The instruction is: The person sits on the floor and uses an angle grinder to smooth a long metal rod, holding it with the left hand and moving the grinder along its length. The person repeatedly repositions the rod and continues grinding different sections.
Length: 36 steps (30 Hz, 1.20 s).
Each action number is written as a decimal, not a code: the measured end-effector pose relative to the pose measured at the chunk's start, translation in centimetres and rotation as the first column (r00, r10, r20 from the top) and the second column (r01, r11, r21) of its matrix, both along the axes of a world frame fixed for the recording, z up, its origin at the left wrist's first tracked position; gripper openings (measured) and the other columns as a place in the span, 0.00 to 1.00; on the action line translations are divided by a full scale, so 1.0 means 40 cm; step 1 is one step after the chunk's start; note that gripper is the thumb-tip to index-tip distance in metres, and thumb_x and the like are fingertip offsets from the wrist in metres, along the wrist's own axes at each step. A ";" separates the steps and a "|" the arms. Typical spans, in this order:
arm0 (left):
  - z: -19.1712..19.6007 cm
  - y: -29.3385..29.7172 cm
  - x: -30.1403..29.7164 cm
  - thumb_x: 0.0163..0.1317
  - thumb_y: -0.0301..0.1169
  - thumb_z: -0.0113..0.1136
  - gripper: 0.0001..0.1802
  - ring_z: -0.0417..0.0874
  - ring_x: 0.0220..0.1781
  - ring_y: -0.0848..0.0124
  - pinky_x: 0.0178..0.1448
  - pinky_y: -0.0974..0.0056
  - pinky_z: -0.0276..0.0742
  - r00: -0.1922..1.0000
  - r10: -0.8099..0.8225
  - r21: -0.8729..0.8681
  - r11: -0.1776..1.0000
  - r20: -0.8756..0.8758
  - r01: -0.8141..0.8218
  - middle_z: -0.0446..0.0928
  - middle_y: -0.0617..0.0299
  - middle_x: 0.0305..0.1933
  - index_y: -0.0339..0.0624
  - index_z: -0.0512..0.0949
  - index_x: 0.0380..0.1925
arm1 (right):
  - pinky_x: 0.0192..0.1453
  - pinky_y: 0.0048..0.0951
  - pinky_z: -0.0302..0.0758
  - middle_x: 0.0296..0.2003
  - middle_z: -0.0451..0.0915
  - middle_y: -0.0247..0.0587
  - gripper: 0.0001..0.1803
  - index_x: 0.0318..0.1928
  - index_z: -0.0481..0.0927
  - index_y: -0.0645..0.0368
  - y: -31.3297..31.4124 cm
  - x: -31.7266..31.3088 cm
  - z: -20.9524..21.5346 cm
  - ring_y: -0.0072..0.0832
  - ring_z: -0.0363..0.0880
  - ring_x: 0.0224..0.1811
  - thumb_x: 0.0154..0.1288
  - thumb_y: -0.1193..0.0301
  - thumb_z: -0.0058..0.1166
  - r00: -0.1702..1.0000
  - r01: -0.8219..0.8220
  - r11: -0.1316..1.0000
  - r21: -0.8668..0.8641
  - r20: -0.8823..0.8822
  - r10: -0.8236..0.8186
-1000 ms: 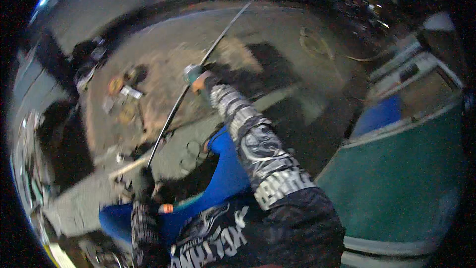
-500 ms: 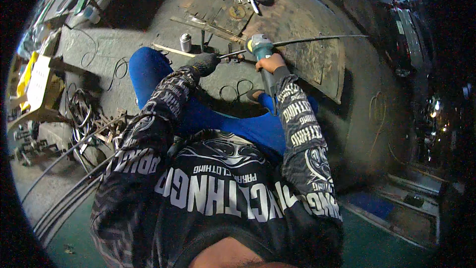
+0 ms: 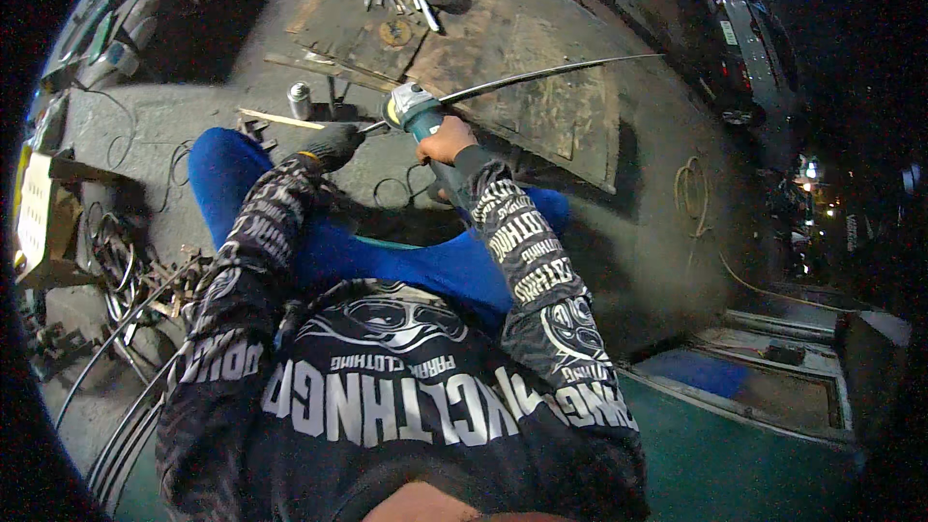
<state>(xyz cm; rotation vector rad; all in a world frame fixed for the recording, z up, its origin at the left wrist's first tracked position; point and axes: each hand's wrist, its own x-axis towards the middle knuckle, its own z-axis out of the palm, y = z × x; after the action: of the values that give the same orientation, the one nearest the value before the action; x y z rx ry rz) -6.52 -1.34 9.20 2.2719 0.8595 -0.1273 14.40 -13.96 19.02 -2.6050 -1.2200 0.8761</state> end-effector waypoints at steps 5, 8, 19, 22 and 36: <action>-0.003 0.024 0.043 0.68 0.45 0.44 0.21 0.79 0.41 0.46 0.45 0.48 0.72 0.994 0.101 -0.048 0.994 -0.034 -0.102 0.78 0.42 0.38 0.38 0.78 0.39 | 0.49 0.38 0.77 0.42 0.80 0.61 0.38 0.40 0.80 0.75 0.046 0.195 -0.023 0.47 0.81 0.46 0.27 0.59 0.72 0.995 0.095 0.994 -0.054 0.036 -0.094; -0.002 0.025 0.051 0.68 0.44 0.45 0.21 0.79 0.42 0.44 0.45 0.46 0.73 0.990 0.098 -0.032 0.994 -0.100 -0.101 0.78 0.40 0.37 0.37 0.78 0.38 | 0.48 0.36 0.78 0.41 0.81 0.61 0.37 0.37 0.80 0.75 0.039 0.319 -0.032 0.44 0.82 0.44 0.26 0.58 0.72 0.981 0.151 0.986 -0.069 0.134 -0.141; 0.039 0.039 0.102 0.60 0.40 0.54 0.12 0.81 0.38 0.48 0.41 0.49 0.74 0.991 0.126 0.081 0.989 -0.045 -0.123 0.80 0.47 0.35 0.45 0.78 0.38 | 0.53 0.40 0.75 0.42 0.82 0.48 0.16 0.43 0.83 0.37 0.053 0.879 -0.123 0.45 0.81 0.46 0.59 0.52 0.48 0.923 -0.220 0.920 -0.324 0.237 0.304; 0.050 0.046 0.121 0.55 0.38 0.58 0.13 0.82 0.39 0.48 0.41 0.49 0.74 0.985 0.140 0.042 0.990 -0.102 -0.136 0.80 0.48 0.35 0.47 0.77 0.39 | 0.55 0.42 0.73 0.44 0.82 0.46 0.16 0.45 0.82 0.37 0.072 0.987 -0.108 0.46 0.81 0.46 0.60 0.53 0.48 0.790 -0.441 0.797 -0.414 0.243 0.563; -0.002 0.081 0.133 0.58 0.37 0.54 0.12 0.82 0.41 0.50 0.43 0.50 0.75 0.982 0.130 0.048 0.991 -0.134 -0.125 0.81 0.52 0.36 0.49 0.77 0.40 | 0.51 0.35 0.74 0.45 0.82 0.40 0.13 0.38 0.84 0.48 0.161 1.135 -0.104 0.40 0.79 0.47 0.61 0.62 0.46 0.796 -0.391 0.847 -0.360 0.330 0.507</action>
<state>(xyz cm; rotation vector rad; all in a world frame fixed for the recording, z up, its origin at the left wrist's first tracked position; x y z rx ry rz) -1.18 1.91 9.11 2.2569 1.0856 -0.2116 59.82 -7.52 14.84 -2.8614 -2.0462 0.5914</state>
